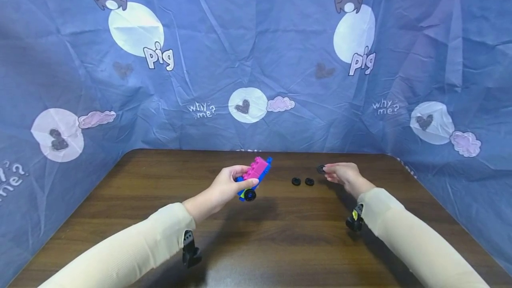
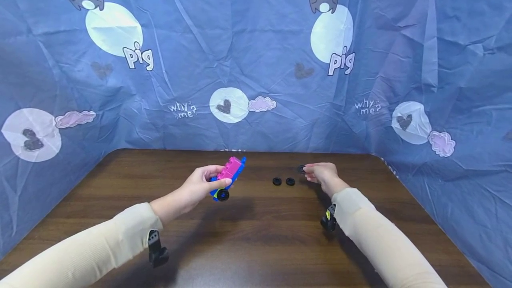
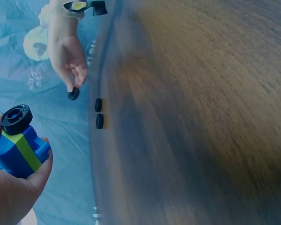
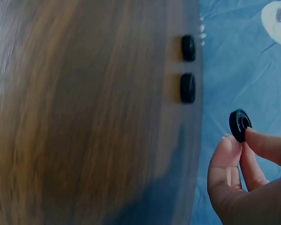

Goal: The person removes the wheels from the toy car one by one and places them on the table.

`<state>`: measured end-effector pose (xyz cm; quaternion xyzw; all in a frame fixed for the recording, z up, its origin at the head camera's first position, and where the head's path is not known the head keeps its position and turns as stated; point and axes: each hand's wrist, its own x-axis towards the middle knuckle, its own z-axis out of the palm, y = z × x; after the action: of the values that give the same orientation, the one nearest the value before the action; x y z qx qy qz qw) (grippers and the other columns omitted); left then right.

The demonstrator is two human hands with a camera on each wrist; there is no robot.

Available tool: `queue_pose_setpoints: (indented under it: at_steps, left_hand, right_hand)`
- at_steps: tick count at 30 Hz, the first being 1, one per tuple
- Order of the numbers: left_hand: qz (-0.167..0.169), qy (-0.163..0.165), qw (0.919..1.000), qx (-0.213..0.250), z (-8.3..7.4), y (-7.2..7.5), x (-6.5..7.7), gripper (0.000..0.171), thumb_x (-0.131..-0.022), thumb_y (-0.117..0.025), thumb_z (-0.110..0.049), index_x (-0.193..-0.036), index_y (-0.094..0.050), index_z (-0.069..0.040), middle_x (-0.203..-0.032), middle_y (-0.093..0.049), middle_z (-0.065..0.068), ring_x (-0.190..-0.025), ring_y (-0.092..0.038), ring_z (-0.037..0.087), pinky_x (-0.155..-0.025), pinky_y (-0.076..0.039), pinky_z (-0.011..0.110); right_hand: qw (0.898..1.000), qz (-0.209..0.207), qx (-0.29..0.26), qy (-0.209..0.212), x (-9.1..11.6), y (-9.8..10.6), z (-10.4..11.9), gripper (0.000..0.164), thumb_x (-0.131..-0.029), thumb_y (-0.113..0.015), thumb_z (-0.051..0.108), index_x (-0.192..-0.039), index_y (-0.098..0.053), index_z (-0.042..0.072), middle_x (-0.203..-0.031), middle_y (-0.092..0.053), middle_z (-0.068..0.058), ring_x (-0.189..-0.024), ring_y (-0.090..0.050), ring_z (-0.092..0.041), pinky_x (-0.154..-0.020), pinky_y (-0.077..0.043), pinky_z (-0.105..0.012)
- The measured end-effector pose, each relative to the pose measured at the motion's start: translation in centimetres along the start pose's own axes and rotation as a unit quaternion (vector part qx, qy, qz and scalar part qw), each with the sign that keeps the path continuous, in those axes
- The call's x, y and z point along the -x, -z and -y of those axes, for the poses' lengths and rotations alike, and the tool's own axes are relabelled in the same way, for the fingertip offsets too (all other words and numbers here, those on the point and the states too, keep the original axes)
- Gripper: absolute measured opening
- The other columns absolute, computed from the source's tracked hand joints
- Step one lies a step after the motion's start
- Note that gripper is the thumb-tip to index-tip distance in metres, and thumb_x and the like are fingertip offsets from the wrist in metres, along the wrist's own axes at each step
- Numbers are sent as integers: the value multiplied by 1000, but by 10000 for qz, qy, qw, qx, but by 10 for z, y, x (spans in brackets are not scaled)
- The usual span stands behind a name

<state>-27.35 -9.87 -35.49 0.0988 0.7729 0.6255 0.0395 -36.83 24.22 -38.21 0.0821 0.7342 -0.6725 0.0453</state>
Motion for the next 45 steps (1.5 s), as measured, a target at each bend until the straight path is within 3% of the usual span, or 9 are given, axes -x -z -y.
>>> queue_pose_setpoints:
  at_steps: [7, 11, 16, 20, 28, 35, 45]
  left_hand:
    - [54, 14, 10000, -81, -1, 2, -1, 43, -90, -68, -17, -126, -58, 4, -117, -67, 20, -90, -65, 15, -80, -55, 32]
    - [-33, 4, 9999, -115, 2, 2, 0, 43, -91, -67, -15, -126, -57, 6, -117, -66, 22, -92, -65, 16, -81, -53, 30]
    - [-179, 11, 9997, -152, 4, 1, 1, 43, -90, -68, -14, -125, -57, 8, -118, -65, 23, -89, -63, 14, -80, -53, 27]
    - [-227, 54, 9997, -91, 5, 0, 2, 43, -89, -68, -15, -125, -57, 7, -117, -65, 22, -86, -63, 12, -78, -53, 27]
    - [-230, 142, 9996, -44, 10, 1, 0, 43, -90, -68, -17, -125, -58, 6, -114, -65, 19, -88, -61, 13, -81, -51, 27]
    - [-171, 179, 9997, -1, 11, 0, 0, 43, -89, -69, -16, -125, -58, 5, -111, -66, 18, -86, -62, 13, -78, -52, 28]
    - [26, -9, 9998, 219, 13, -1, -2, 41, -91, -67, -14, -124, -56, 6, -110, -67, 20, -86, -66, 13, -78, -55, 30]
  right_hand:
    - [9977, 112, 610, -280, -4, 3, -4, 26, -86, -60, -10, -110, -60, -20, -67, -67, -2, -55, -63, -7, -60, -56, -22]
    - [9956, 175, 791, -473, -4, 3, -7, 11, -86, -58, -11, -94, -64, -14, -63, -65, -1, -52, -61, -7, -56, -55, -21]
    - [9910, -91, 1177, -629, -6, 3, -11, 7, -83, -61, -11, -89, -62, -12, -59, -62, -2, -48, -59, -7, -52, -54, -21]
    - [9905, -204, 1172, -691, -11, 4, -14, 10, -79, -64, -13, -87, -59, -15, -55, -61, -5, -46, -60, -9, -51, -54, -22]
    - [9833, -622, 1556, -716, -14, -1, -15, 29, -79, -65, -10, -105, -56, -20, -57, -62, -7, -45, -61, -10, -53, -56, -25]
    - [9826, -670, 1602, -664, -9, -1, -13, 24, -81, -64, -10, -103, -59, -19, -57, -63, -6, -46, -62, -10, -55, -57, -25]
    - [9845, -681, 1567, -387, 1, 0, -2, 21, -82, -60, -6, -101, -57, -15, -62, -65, -6, -50, -62, -10, -58, -58, -26]
